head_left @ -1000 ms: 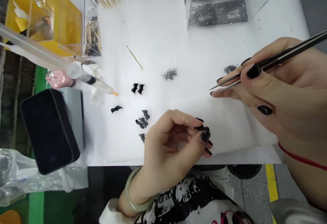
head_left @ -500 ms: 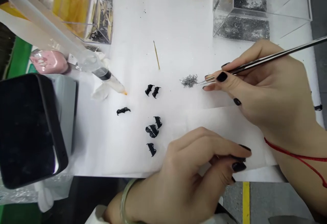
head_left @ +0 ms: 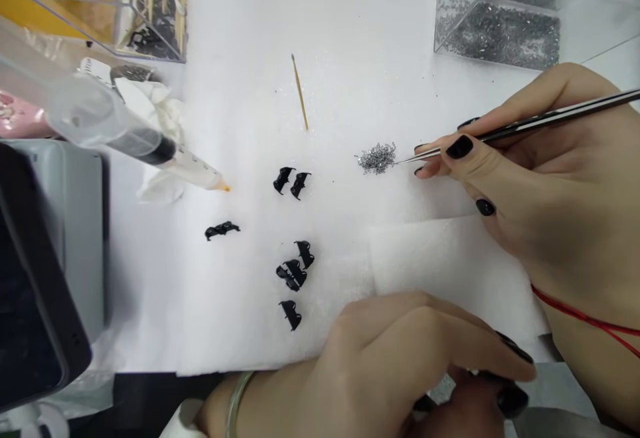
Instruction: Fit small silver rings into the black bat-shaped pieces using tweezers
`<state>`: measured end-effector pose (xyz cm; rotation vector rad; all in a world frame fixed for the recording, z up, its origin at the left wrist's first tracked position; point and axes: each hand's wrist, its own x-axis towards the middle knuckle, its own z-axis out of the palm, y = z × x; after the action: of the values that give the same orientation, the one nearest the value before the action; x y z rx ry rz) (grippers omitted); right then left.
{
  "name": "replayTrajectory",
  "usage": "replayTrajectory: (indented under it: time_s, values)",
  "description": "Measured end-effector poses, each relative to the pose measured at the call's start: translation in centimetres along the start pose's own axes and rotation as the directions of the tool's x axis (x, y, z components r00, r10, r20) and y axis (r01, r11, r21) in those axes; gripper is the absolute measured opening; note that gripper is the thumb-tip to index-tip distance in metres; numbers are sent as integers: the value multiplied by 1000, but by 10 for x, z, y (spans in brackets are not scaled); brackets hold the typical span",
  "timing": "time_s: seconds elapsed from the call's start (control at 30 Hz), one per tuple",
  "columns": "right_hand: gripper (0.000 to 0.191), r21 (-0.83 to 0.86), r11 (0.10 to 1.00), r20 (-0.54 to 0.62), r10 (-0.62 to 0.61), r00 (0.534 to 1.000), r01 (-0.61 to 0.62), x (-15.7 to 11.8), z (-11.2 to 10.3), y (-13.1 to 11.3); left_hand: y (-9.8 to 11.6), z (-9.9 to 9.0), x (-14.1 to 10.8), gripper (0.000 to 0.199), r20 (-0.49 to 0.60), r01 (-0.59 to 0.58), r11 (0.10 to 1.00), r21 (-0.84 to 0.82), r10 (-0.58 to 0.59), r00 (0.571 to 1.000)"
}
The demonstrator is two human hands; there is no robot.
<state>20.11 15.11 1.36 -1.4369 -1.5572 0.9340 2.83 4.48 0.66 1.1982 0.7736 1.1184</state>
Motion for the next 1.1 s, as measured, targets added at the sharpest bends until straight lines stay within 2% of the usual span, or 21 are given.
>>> replayTrajectory:
  time_s: [0.17, 0.3, 0.43, 0.6, 0.7, 0.8, 0.93, 1.0, 1.1]
  values:
    - [25, -16, 1000, 12, 2, 1000, -2, -1, -2, -1, 2, -2, -4, 40, 13, 8, 999, -42, -8, 1000]
    - [23, -58, 998, 34, 40, 999, -38, -2, -4, -1, 4, -2, -5, 38, 44, 57, 998, 19, -57, 997]
    - [24, -46, 998, 37, 32, 999, -31, -2, -4, -1, 1, 2, -7, 38, -15, -3, 1000, -24, 3, 1000]
    - [23, -24, 998, 16, 58, 998, -58, -4, -4, -3, 2, 10, -2, 28, -84, 82, 996, 42, -78, 993]
    - [23, -36, 998, 19, 44, 999, -44, -4, -3, -3, 5, 12, 7, 31, -92, 105, 993, 60, -99, 991]
    - [24, -50, 999, 34, -12, 999, 13, -3, -1, -1, 4, 12, 11, 31, -75, 94, 994, 64, -89, 993]
    - [25, -33, 995, 8, -97, 995, 97, -2, 2, 3, -2, 11, 5, 23, -52, 56, 997, 61, -53, 997]
    - [26, -23, 996, 5, -91, 996, 91, -1, 1, 3, -6, 10, -1, 19, -64, -13, 999, 34, 15, 998]
    - [25, -38, 998, 21, -39, 999, 40, -1, -1, 0, -9, 9, -7, 28, -84, -77, 997, 13, 78, 993]
